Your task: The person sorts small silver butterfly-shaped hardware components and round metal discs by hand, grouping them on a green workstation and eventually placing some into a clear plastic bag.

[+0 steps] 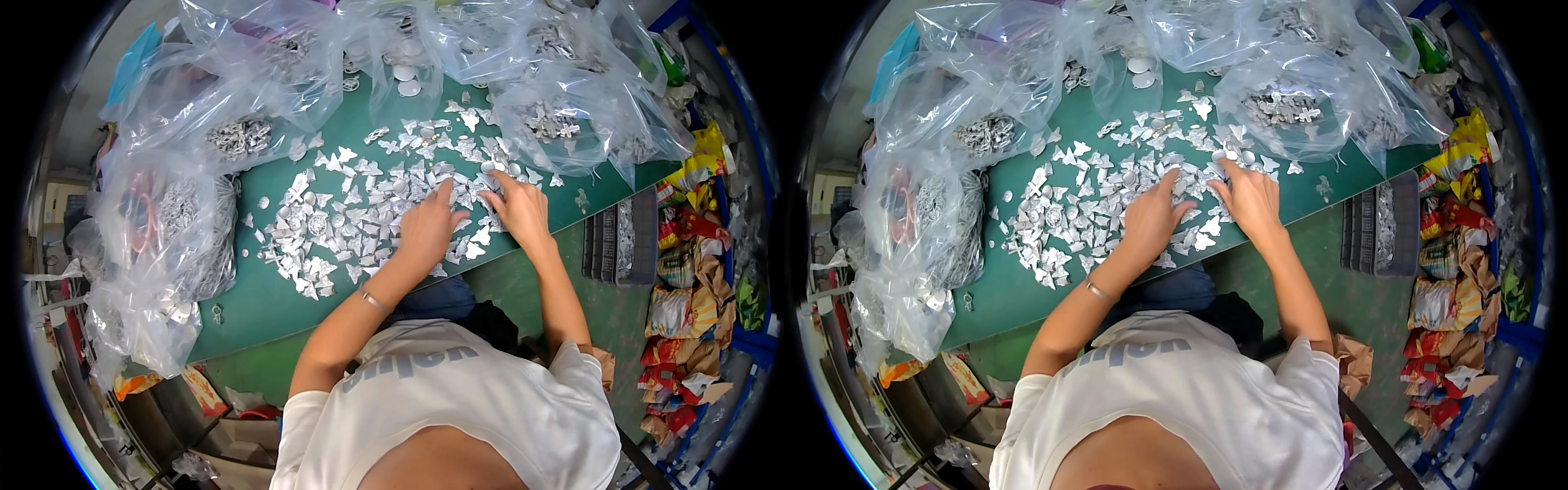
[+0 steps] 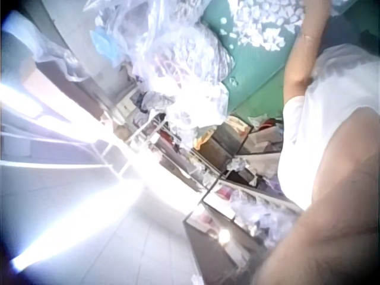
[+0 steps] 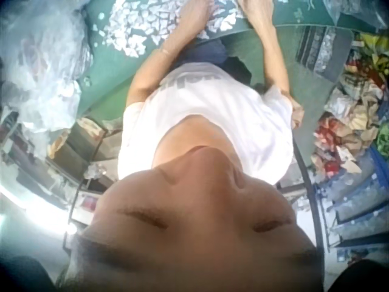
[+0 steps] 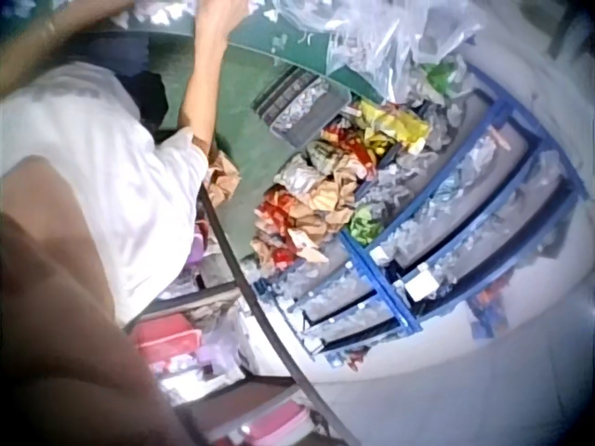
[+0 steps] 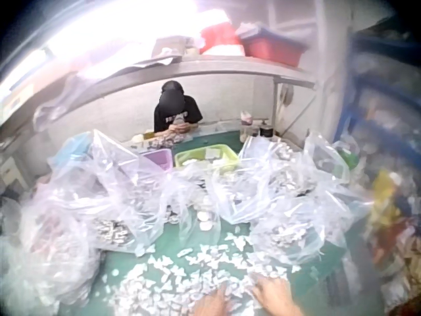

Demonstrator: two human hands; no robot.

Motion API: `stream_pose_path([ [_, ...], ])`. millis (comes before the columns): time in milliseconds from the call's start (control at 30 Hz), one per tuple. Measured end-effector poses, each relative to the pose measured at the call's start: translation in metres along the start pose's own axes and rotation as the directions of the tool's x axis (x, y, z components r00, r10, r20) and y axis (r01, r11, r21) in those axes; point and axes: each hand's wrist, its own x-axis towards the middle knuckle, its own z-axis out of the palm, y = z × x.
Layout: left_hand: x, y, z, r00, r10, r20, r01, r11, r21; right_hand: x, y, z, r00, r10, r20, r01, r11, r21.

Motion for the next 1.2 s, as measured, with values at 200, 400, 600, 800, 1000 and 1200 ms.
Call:
stream_pose_path([
  [200, 0.008, -0.027, 0.0, 0.987, 0.08, -0.137, -0.066, 0.992, 0.105, 0.008, 0.015, 0.007, 0.994, -0.053, -0.09, 0.053, 0.999, -0.006],
  [400, 0.005, -0.05, -0.026, 0.941, -0.324, 0.096, 0.3, 0.67, -0.679, 0.012, 0.014, 0.0, 0.988, 0.109, -0.108, -0.111, 0.994, -0.011],
  [600, -0.004, -0.06, -0.034, 0.896, -0.228, 0.38, 0.396, 0.027, -0.918, 0.016, -0.007, 0.007, 0.985, 0.118, -0.128, -0.112, 0.992, 0.052],
  [800, -0.011, -0.06, -0.034, 0.883, -0.274, 0.38, 0.413, 0.073, -0.908, 0.014, -0.007, 0.001, 0.98, 0.16, 0.114, -0.19, 0.926, 0.327],
  [1000, -0.022, -0.065, -0.031, 0.951, -0.238, 0.196, 0.304, 0.624, -0.72, 0.018, -0.01, 0.003, 0.99, 0.137, 0.018, -0.139, 0.983, 0.12],
  [1200, -0.025, -0.06, -0.046, 0.928, -0.331, 0.168, 0.354, 0.652, -0.67, 0.023, -0.005, 0.002, 0.994, 0.058, -0.092, -0.053, 0.997, 0.05],
])
